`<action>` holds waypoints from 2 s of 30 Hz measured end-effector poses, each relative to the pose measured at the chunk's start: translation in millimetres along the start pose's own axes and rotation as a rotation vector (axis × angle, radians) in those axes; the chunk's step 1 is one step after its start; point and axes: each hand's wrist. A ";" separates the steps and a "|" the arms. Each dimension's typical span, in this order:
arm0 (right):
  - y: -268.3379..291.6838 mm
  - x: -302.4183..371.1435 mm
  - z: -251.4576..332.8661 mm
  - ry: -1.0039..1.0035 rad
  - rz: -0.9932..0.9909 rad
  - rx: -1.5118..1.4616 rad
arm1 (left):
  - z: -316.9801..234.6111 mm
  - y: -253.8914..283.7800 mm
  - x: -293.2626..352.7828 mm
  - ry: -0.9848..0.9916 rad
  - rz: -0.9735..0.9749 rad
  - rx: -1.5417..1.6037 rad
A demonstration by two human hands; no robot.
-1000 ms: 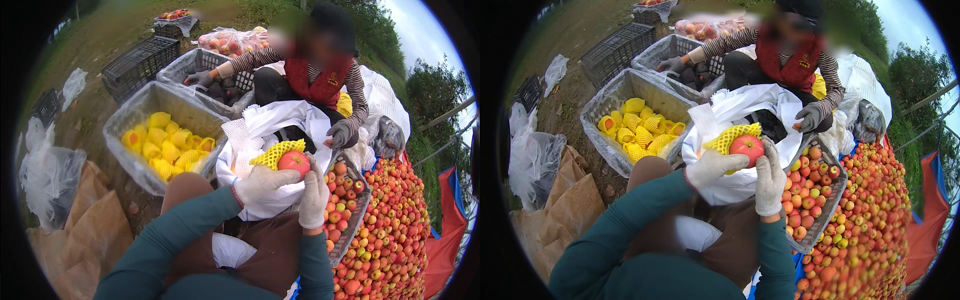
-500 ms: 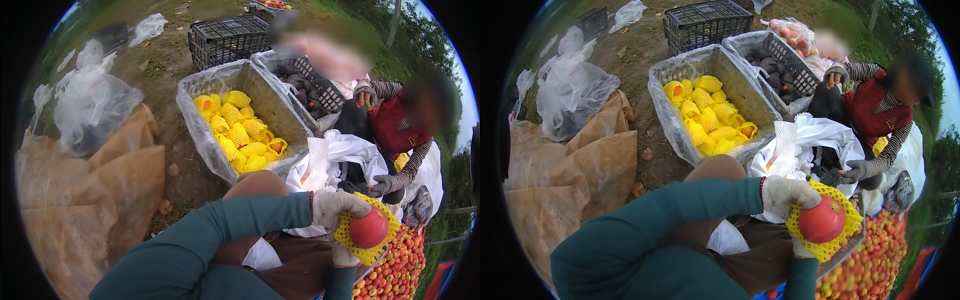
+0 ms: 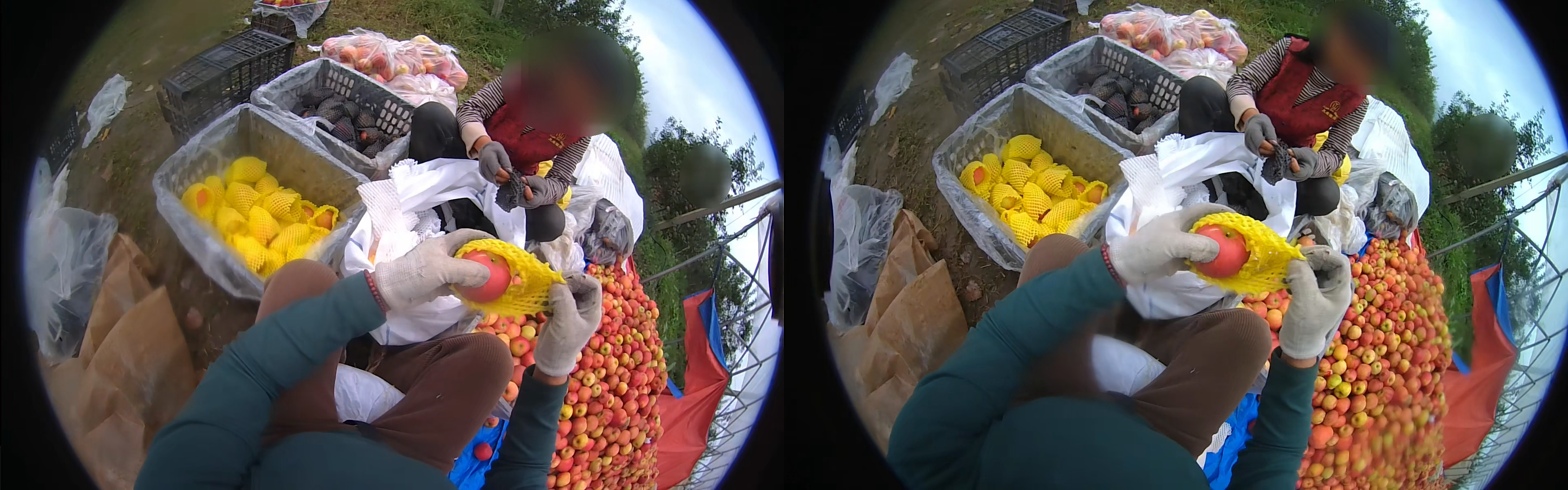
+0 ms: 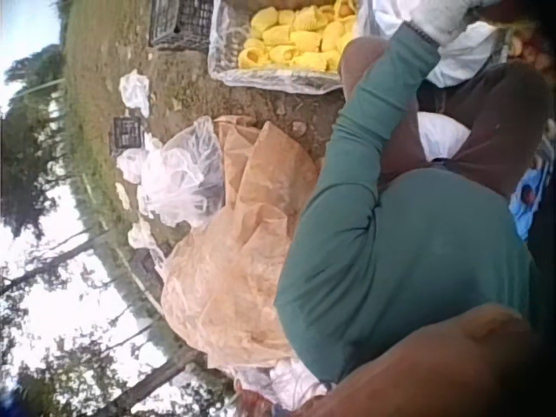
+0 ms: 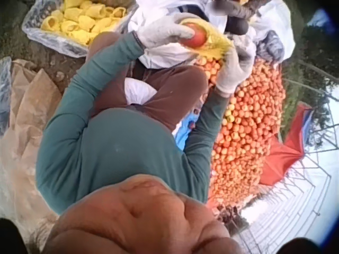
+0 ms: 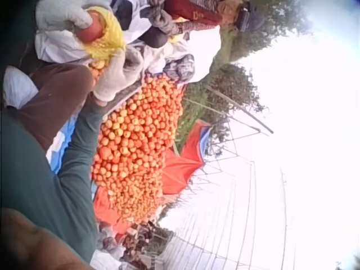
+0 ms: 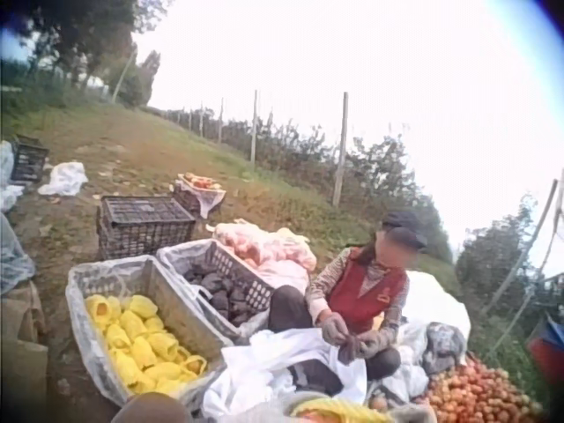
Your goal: The person sits on the ground and repeatedly picks up apples, wraps each one in a yellow foam net, and places the wrapped apple into a nearby crate. Another person works alongside, performing similar actions.
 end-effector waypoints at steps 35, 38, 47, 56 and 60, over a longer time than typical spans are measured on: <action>-7.3 -16.1 -123.9 -0.653 0.481 0.144 | -136.7 361.2 146.7 0.346 -1.248 -1.757; -10.0 -42.5 -152.8 -0.707 0.453 0.204 | -152.0 395.2 163.3 0.544 -1.305 -1.939; -46.4 -119.0 -256.6 -0.740 0.900 0.600 | -123.9 469.2 175.2 0.835 -1.081 -2.249; -46.3 -89.7 -382.2 -0.232 1.488 1.192 | -133.2 460.9 161.8 0.777 -0.924 -2.272; -45.6 -83.4 -388.4 -0.326 1.583 1.266 | -133.2 443.9 163.9 0.482 -0.913 -2.309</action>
Point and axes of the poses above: each hand's wrist, its own x-axis away from the middle knuckle, its own y-axis out of the back of the hand, z = x × y, and after that the axes turned 1 degree about z, right-handed
